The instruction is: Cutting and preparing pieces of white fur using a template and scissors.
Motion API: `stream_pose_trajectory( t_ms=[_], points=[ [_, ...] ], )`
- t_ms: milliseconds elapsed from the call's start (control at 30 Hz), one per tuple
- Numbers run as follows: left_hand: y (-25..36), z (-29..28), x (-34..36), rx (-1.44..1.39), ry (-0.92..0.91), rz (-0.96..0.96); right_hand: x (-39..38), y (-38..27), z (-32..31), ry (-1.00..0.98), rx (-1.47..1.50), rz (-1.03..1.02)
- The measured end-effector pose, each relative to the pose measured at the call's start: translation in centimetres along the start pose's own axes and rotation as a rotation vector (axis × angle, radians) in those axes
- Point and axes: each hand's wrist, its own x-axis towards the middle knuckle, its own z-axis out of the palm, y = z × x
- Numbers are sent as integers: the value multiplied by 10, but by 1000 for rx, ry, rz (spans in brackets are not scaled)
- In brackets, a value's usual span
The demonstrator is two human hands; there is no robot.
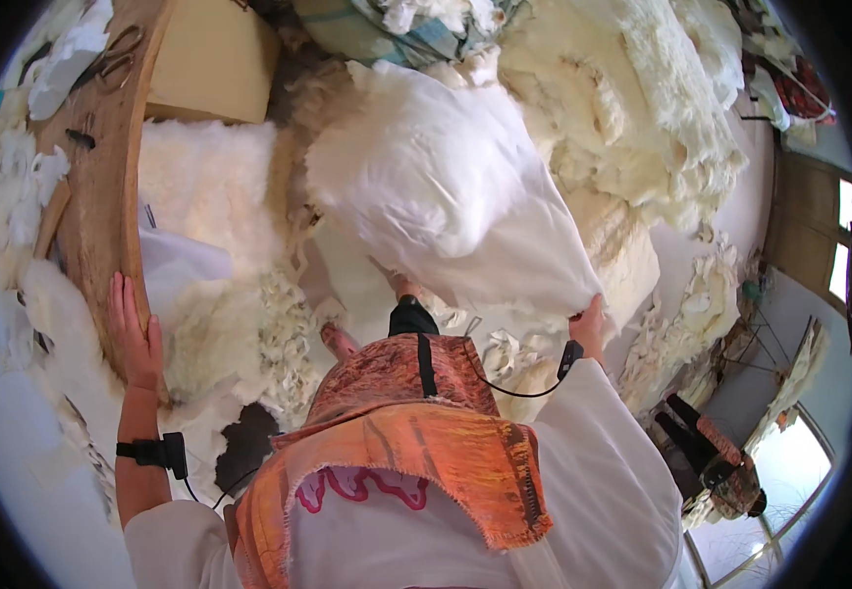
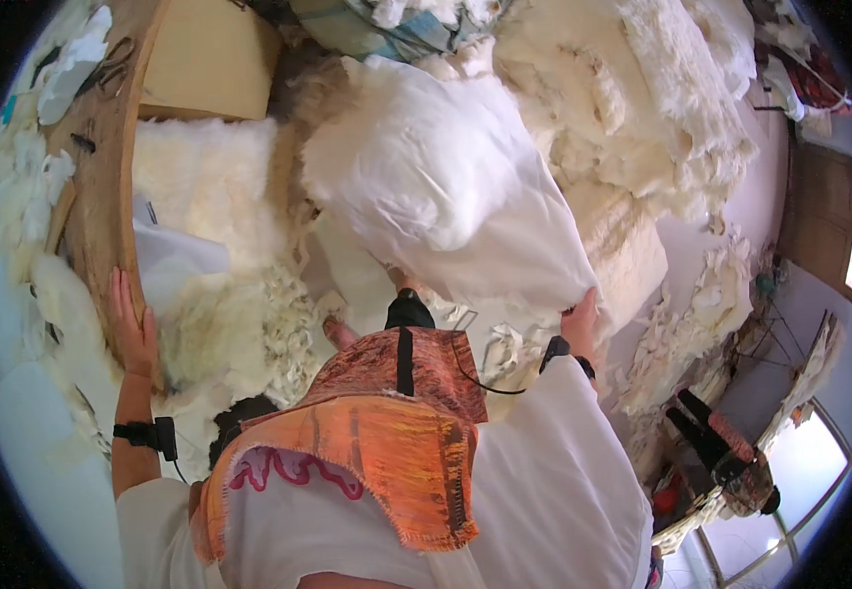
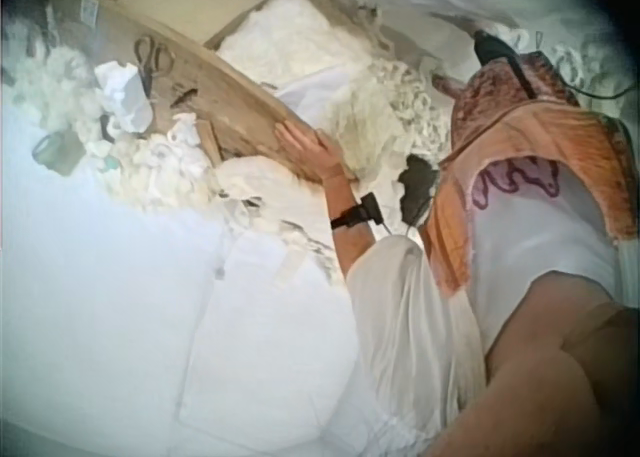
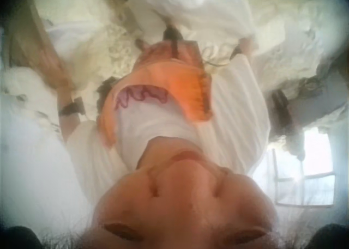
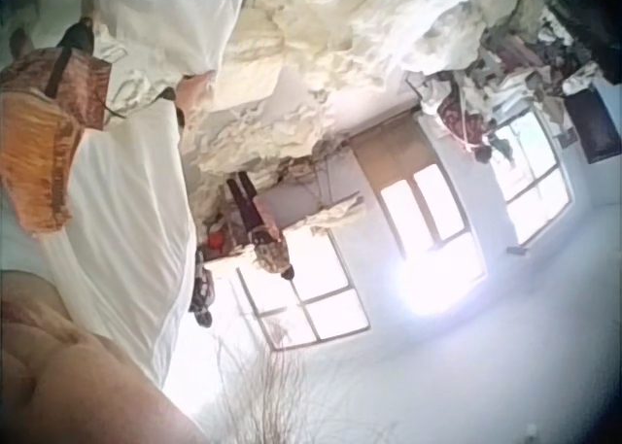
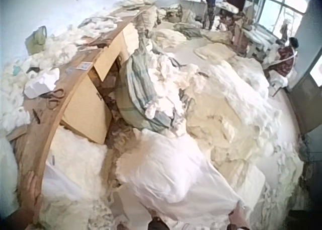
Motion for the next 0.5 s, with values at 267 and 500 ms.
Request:
stream_pose_trajectory(
  t_ms=[267, 500],
  points=[
    [-4, 4, -2, 24, 9, 43, -25, -7, -14, 108, -209, -63],
    [-5, 1, -4, 35, 21, 51, -34, 10, -62, 184, -56, 2]
  ],
)
